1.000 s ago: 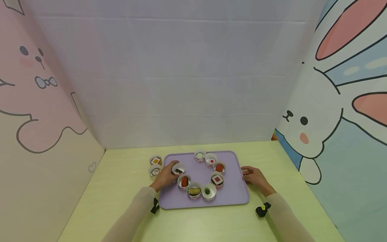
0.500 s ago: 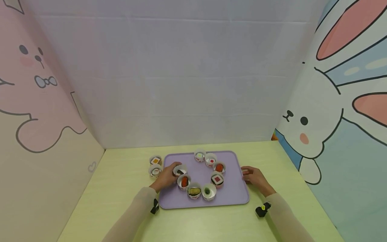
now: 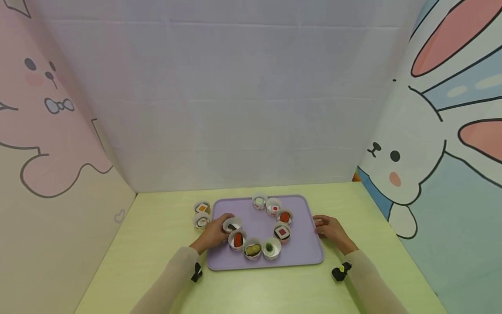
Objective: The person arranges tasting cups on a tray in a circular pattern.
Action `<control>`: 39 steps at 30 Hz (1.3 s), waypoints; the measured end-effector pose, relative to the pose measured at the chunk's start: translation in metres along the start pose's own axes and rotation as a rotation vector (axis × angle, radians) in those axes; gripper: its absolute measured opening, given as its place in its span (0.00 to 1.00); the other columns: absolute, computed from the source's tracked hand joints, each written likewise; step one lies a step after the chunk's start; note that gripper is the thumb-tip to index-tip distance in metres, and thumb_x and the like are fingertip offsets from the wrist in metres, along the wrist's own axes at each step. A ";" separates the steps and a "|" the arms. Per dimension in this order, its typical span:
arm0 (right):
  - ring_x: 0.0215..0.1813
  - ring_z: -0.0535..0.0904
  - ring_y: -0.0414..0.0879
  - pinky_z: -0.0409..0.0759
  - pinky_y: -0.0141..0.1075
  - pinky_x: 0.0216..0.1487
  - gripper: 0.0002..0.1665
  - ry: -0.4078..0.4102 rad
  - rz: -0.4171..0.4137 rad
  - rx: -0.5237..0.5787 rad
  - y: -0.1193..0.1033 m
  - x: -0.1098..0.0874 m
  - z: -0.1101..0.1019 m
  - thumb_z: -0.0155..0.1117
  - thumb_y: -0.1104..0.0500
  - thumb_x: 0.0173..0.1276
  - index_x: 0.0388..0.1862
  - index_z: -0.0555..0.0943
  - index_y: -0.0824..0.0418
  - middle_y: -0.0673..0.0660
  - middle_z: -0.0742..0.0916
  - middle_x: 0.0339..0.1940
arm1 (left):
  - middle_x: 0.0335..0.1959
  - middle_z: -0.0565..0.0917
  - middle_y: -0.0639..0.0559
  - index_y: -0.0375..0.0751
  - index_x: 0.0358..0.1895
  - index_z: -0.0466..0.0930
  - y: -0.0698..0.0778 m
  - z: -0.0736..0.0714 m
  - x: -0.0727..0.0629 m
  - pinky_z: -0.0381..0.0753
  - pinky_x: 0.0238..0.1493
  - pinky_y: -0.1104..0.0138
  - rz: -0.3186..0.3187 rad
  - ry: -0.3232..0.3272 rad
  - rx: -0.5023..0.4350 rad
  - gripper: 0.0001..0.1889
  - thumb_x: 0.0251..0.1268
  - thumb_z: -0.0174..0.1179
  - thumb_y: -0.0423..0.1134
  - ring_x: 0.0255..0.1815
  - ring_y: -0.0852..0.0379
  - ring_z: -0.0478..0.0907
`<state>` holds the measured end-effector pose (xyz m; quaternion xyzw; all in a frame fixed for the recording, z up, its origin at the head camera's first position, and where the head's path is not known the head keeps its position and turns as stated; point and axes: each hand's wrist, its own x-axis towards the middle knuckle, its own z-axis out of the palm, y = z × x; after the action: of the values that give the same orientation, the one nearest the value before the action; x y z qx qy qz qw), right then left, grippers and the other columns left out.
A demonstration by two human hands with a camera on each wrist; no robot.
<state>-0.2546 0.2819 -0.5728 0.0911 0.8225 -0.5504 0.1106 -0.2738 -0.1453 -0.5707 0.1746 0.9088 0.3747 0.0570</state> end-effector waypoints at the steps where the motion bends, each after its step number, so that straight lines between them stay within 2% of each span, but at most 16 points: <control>1: 0.43 0.81 0.47 0.84 0.38 0.42 0.30 0.001 -0.004 0.000 0.000 0.000 0.000 0.60 0.69 0.65 0.67 0.72 0.68 0.67 0.81 0.51 | 0.55 0.83 0.41 0.44 0.66 0.71 0.000 0.000 -0.001 0.79 0.51 0.50 0.007 0.001 0.000 0.34 0.54 0.71 0.31 0.53 0.45 0.80; 5: 0.41 0.81 0.46 0.84 0.37 0.41 0.30 0.005 -0.011 0.001 0.000 0.000 -0.001 0.61 0.71 0.64 0.66 0.72 0.69 0.67 0.82 0.49 | 0.54 0.82 0.38 0.39 0.69 0.68 -0.001 -0.001 -0.002 0.80 0.47 0.52 0.030 0.009 -0.007 0.37 0.53 0.70 0.28 0.49 0.46 0.81; 12: 0.42 0.81 0.45 0.84 0.37 0.41 0.30 0.002 0.003 0.001 0.002 0.002 0.000 0.60 0.69 0.65 0.67 0.72 0.67 0.66 0.82 0.51 | 0.59 0.80 0.39 0.41 0.71 0.66 -0.002 0.002 -0.003 0.79 0.55 0.50 0.004 0.010 -0.003 0.37 0.57 0.68 0.30 0.57 0.43 0.79; 17: 0.42 0.81 0.45 0.84 0.37 0.41 0.30 0.005 -0.002 -0.001 0.004 0.003 0.001 0.60 0.69 0.65 0.67 0.72 0.67 0.66 0.82 0.51 | 0.60 0.79 0.36 0.37 0.71 0.64 -0.002 -0.002 -0.007 0.79 0.56 0.48 0.027 0.008 -0.043 0.36 0.57 0.68 0.29 0.59 0.37 0.78; 19: 0.42 0.81 0.44 0.84 0.37 0.42 0.30 0.002 -0.005 -0.004 0.004 0.003 0.001 0.60 0.69 0.65 0.67 0.72 0.67 0.66 0.81 0.51 | 0.61 0.78 0.35 0.35 0.70 0.64 -0.001 -0.005 -0.009 0.79 0.56 0.48 0.026 0.016 -0.072 0.37 0.56 0.69 0.29 0.59 0.35 0.78; 22: 0.42 0.81 0.45 0.83 0.36 0.42 0.30 0.002 -0.004 -0.002 0.003 0.003 0.000 0.60 0.69 0.65 0.68 0.72 0.67 0.66 0.81 0.52 | 0.64 0.76 0.36 0.35 0.71 0.64 0.003 -0.012 -0.012 0.78 0.59 0.48 -0.010 0.021 -0.131 0.39 0.54 0.71 0.30 0.61 0.36 0.76; 27: 0.44 0.81 0.46 0.83 0.36 0.42 0.30 -0.005 0.001 0.001 0.001 0.001 0.000 0.59 0.68 0.66 0.68 0.71 0.66 0.67 0.80 0.53 | 0.67 0.73 0.39 0.37 0.71 0.65 0.008 -0.023 -0.014 0.75 0.64 0.49 -0.041 0.044 -0.199 0.39 0.54 0.71 0.32 0.66 0.38 0.73; 33: 0.45 0.82 0.48 0.83 0.38 0.43 0.30 -0.010 -0.001 -0.001 -0.001 -0.001 -0.001 0.60 0.68 0.66 0.68 0.71 0.67 0.69 0.80 0.54 | 0.68 0.72 0.37 0.37 0.70 0.65 0.013 -0.037 -0.019 0.75 0.65 0.51 0.005 0.082 -0.212 0.37 0.55 0.69 0.29 0.68 0.39 0.71; 39: 0.44 0.82 0.46 0.83 0.38 0.43 0.30 -0.012 -0.001 0.006 0.000 -0.001 -0.001 0.59 0.69 0.65 0.67 0.71 0.68 0.68 0.81 0.53 | 0.67 0.73 0.37 0.40 0.69 0.67 0.020 -0.050 -0.027 0.76 0.63 0.50 0.052 0.122 -0.205 0.34 0.59 0.69 0.34 0.67 0.39 0.72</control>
<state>-0.2540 0.2827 -0.5721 0.0878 0.8201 -0.5536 0.1151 -0.2554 -0.1751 -0.5220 0.1681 0.8625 0.4772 0.0092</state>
